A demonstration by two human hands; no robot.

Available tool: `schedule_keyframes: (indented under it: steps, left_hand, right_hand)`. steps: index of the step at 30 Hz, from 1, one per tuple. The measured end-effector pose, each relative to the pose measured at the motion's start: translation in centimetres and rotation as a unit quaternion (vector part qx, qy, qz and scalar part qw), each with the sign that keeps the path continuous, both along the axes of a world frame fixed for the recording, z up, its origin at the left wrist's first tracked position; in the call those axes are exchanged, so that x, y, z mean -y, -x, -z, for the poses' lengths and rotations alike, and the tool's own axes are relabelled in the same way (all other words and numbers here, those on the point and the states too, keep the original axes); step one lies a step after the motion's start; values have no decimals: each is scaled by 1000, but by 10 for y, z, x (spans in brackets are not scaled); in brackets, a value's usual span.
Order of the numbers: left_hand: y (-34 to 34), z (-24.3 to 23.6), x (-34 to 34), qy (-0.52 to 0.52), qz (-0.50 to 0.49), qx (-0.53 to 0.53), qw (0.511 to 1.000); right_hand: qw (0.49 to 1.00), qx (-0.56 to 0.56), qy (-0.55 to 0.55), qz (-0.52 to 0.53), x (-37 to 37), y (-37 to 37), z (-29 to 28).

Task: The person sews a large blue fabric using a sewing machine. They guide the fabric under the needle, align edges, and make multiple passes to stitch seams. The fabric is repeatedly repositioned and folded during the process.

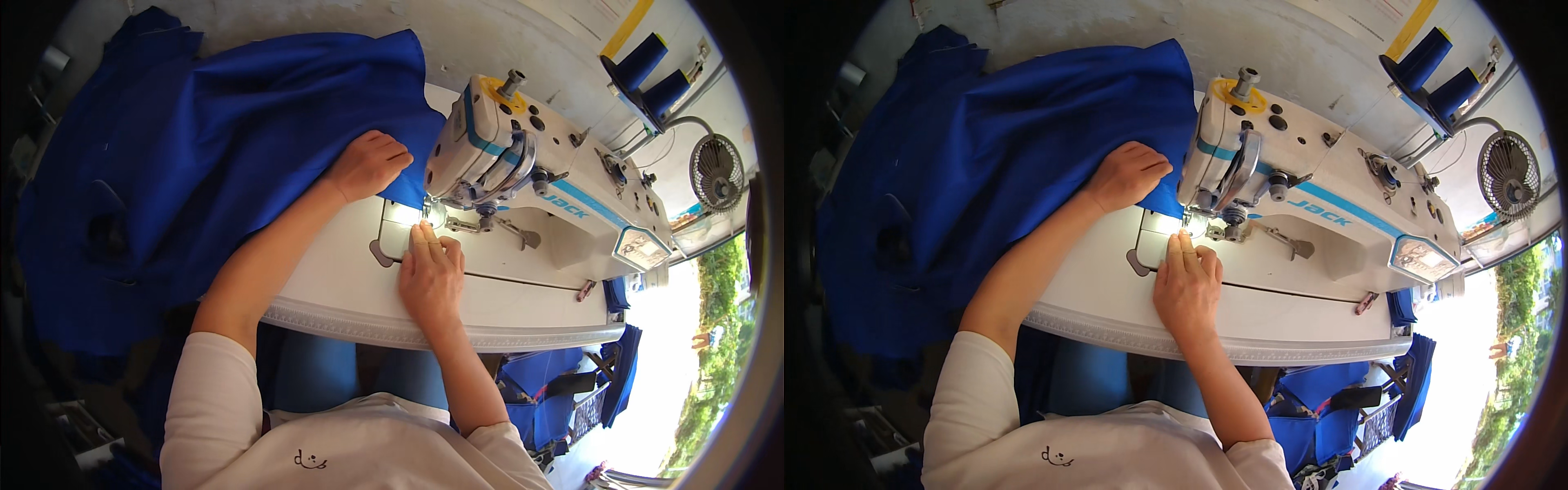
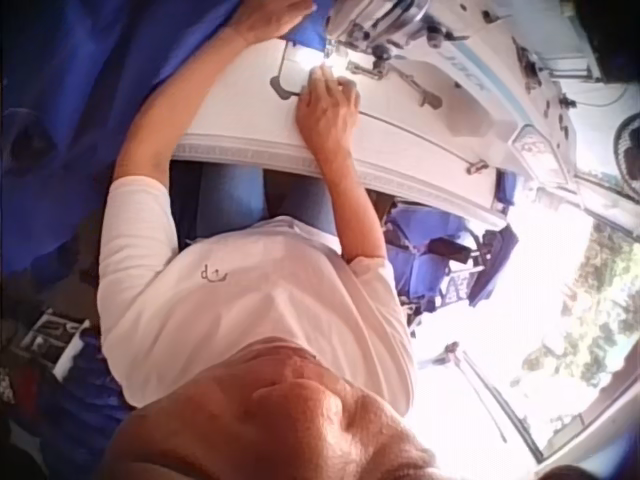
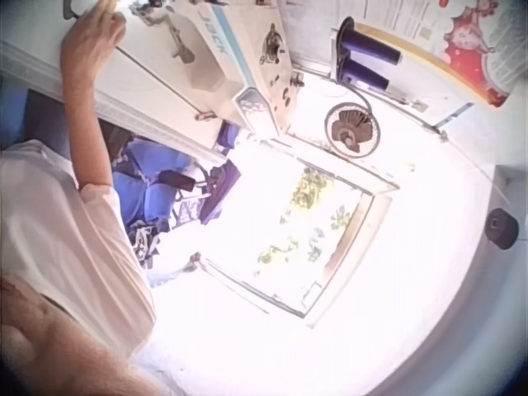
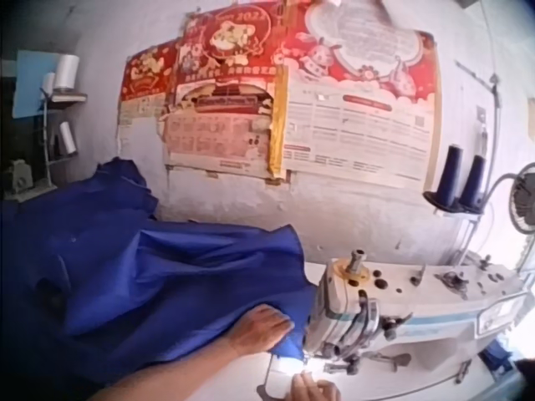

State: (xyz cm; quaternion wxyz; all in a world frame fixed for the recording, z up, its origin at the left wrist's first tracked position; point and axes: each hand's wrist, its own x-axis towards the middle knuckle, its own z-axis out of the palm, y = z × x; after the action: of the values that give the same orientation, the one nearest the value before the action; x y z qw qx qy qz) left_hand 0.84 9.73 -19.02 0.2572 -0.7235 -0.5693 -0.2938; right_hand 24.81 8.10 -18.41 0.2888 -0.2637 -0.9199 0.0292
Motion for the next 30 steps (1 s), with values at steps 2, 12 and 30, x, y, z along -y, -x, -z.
schedule_keyframes:
  steps: [2,12,30]
  left_hand:
    - [-4,0,13,-48,-62,2,997]
    - [-53,-81,222,401,10,245,883]
    - [199,56,551,250,-656,206,682]
  right_hand:
    - [1000,-9,7,-6,-1,0,1]
    - [981,-42,63,-180,1,26,-17]
    - [963,-39,112,-244,-7,37,-2]
